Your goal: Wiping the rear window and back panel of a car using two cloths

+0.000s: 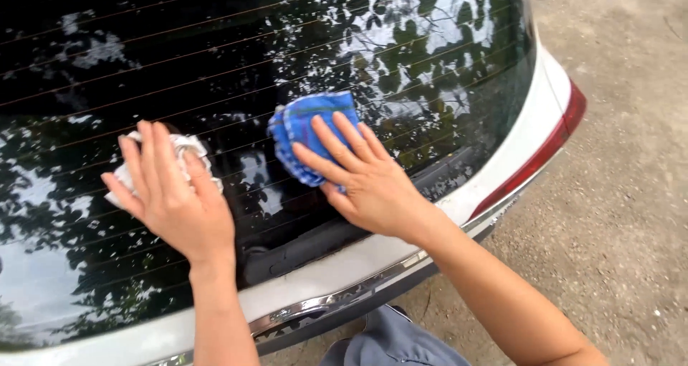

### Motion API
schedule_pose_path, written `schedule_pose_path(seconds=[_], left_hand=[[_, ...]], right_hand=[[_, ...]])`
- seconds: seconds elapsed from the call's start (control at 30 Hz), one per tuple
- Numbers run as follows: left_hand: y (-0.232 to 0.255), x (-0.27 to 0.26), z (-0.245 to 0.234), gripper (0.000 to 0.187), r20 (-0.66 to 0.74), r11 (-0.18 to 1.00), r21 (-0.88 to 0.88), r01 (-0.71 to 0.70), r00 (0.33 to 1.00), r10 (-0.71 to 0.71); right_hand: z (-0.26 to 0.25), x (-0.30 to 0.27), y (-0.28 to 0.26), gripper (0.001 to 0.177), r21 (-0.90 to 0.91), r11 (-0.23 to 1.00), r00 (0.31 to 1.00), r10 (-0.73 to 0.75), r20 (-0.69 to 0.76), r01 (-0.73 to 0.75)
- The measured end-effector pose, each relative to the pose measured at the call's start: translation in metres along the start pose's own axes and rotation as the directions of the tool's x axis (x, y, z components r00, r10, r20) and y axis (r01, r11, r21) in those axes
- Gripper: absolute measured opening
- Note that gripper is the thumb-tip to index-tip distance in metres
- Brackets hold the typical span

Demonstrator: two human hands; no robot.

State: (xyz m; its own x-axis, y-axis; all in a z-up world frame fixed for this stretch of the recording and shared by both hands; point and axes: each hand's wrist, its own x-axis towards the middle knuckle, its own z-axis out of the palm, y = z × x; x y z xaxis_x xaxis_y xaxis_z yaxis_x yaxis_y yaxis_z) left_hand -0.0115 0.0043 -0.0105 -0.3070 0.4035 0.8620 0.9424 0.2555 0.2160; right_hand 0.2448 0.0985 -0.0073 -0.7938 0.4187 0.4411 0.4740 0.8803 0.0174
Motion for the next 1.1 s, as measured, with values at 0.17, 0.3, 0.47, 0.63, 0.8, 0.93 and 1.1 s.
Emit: schedule_pose_path(seconds=[0.17,0.3,0.47,0.63,0.8,0.93,1.1], left_hand=[[-0.007,-0.003,0.001,0.036,-0.005,1.0,-0.005,-0.024,1.0,0.024],[-0.01,-0.007,-0.001,0.043,-0.023,0.998,0.01,-0.069,0.997,0.069],[-0.003,-0.005,-0.012,0.042,0.015,0.99,0.006,-0.139,0.99,0.139],[0.007,-0.003,-0.019,0.041,0.035,0.983,0.039,-0.179,0.983,0.178],[0.013,-0.002,-0.022,0.038,0.024,0.972,0.069,-0.224,0.975,0.223],[0.01,-0.003,-0.021,0.041,0.04,0.973,0.092,-0.21,0.977,0.207],[0.011,-0.003,-0.02,0.036,0.035,0.987,0.05,-0.155,0.988,0.153]], right_hand=[[-0.005,-0.034,0.075,0.063,0.117,0.941,0.945,0.302,0.127,-0.317],[-0.006,-0.057,0.122,0.06,0.268,0.802,0.842,0.534,0.08,-0.534],[0.003,-0.061,0.164,0.061,0.34,0.742,0.784,0.62,-0.021,-0.578],[0.013,-0.064,0.225,0.067,0.423,0.651,0.686,0.723,-0.089,-0.631],[0.038,-0.082,0.318,0.071,0.578,0.533,0.535,0.823,-0.188,-0.617],[0.042,-0.099,0.354,0.08,0.633,0.333,0.438,0.899,0.01,-0.698],[0.028,-0.113,0.302,0.075,0.673,0.523,0.641,0.762,-0.093,-0.523]])
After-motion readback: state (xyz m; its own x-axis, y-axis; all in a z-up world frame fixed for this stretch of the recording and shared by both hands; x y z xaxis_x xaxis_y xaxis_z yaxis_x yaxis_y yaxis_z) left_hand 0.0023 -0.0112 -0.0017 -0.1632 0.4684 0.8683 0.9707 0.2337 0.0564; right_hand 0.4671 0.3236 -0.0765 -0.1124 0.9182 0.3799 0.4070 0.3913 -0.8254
